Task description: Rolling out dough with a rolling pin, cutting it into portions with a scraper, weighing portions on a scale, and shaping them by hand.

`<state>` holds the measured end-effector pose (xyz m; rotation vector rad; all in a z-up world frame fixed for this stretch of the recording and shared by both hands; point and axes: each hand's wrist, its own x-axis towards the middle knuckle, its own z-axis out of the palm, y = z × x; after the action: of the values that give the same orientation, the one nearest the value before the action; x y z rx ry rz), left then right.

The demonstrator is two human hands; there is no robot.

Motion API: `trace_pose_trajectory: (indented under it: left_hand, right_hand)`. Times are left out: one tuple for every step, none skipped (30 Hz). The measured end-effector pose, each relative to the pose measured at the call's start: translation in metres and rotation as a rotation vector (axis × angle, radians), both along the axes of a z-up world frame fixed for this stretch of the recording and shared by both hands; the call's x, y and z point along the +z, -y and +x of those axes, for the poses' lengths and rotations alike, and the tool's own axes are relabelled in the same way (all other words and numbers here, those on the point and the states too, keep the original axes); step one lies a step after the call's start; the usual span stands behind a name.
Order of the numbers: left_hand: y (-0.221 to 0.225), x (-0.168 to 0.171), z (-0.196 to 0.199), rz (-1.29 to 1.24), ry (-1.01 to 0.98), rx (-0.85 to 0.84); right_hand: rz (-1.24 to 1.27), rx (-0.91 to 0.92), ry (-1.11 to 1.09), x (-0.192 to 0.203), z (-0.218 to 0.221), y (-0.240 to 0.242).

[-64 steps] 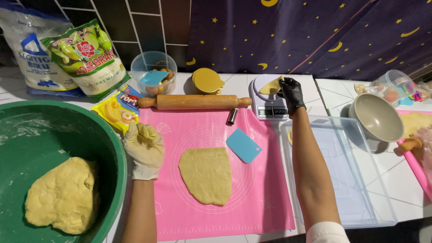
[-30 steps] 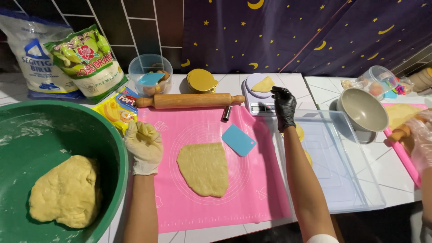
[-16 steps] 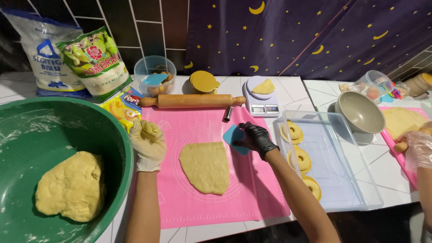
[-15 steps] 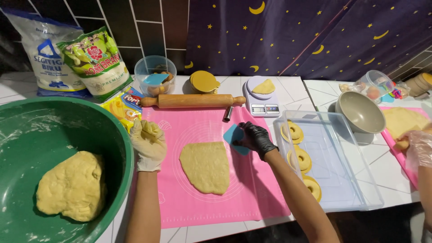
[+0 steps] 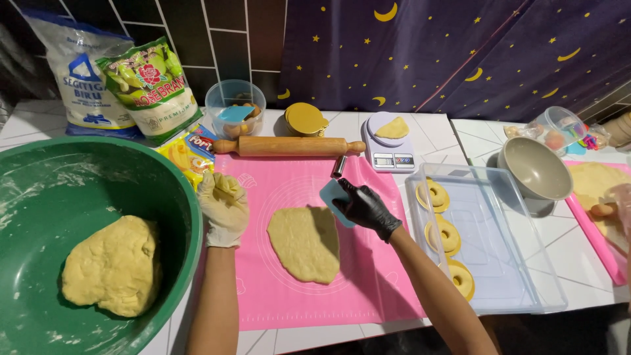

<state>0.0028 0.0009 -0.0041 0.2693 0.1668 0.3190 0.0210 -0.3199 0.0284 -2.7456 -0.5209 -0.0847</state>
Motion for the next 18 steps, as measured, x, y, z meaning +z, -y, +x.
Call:
trace_pose_trajectory:
  left_hand:
    - [0.000, 0.000, 0.000, 0.000, -0.001, -0.001]
    - [0.001, 0.000, 0.000, 0.000, -0.003, 0.008]
    - [0.001, 0.001, 0.000, 0.001, -0.005, 0.018]
    - [0.002, 0.002, -0.001, 0.001, -0.005, 0.018]
    - [0.003, 0.004, -0.001, 0.018, -0.020, 0.027]
    - [0.004, 0.006, -0.001, 0.035, -0.035, 0.037]
    - [0.003, 0.006, -0.002, 0.035, -0.035, 0.036]
    - [0.003, 0.006, -0.002, 0.027, -0.037, 0.031]
    - [0.003, 0.006, -0.002, 0.020, -0.039, 0.024]
    - [0.002, 0.007, -0.001, 0.020, -0.039, 0.023]
    - [0.003, 0.007, -0.002, 0.015, -0.031, 0.026]
    - [0.003, 0.008, -0.002, 0.010, -0.024, 0.030]
    - [0.003, 0.008, -0.002, 0.009, -0.024, 0.031]
    - [0.003, 0.009, -0.003, -0.003, -0.021, 0.031]
    - [0.004, 0.010, -0.003, -0.015, -0.018, 0.032]
    - [0.003, 0.009, -0.003, -0.016, -0.018, 0.033]
    - [0.003, 0.008, -0.002, -0.016, -0.016, 0.026]
    - [0.002, 0.007, -0.001, -0.017, -0.014, 0.020]
  right_hand:
    - [0.000, -0.001, -0.001, -0.012, 0.003, -0.002]
    - [-0.017, 0.027, -0.038, -0.025, 0.005, -0.003]
    - [-0.034, 0.057, -0.073, -0.037, 0.008, -0.006]
    - [-0.034, 0.057, -0.074, -0.035, 0.005, -0.010]
    - [-0.040, 0.080, -0.081, -0.032, 0.002, -0.014]
    - [-0.045, 0.102, -0.089, -0.029, 0.000, -0.019]
    - [-0.045, 0.102, -0.090, -0.033, 0.001, -0.020]
    - [-0.061, 0.112, -0.074, -0.038, 0.003, -0.020]
    - [-0.077, 0.122, -0.058, -0.042, 0.005, -0.020]
    - [-0.077, 0.120, -0.058, -0.042, 0.005, -0.020]
    - [-0.086, 0.123, -0.053, -0.042, 0.005, -0.020]
    - [-0.095, 0.125, -0.048, -0.043, 0.004, -0.020]
    - [-0.096, 0.126, -0.048, -0.046, 0.006, -0.020]
    - [-0.103, 0.133, -0.019, -0.049, 0.007, -0.019]
    - [-0.110, 0.140, 0.011, -0.053, 0.008, -0.019]
    - [-0.111, 0.141, 0.010, -0.052, 0.009, -0.018]
    - [-0.107, 0.143, 0.009, -0.052, 0.009, -0.018]
    - [-0.104, 0.145, 0.008, -0.052, 0.010, -0.018]
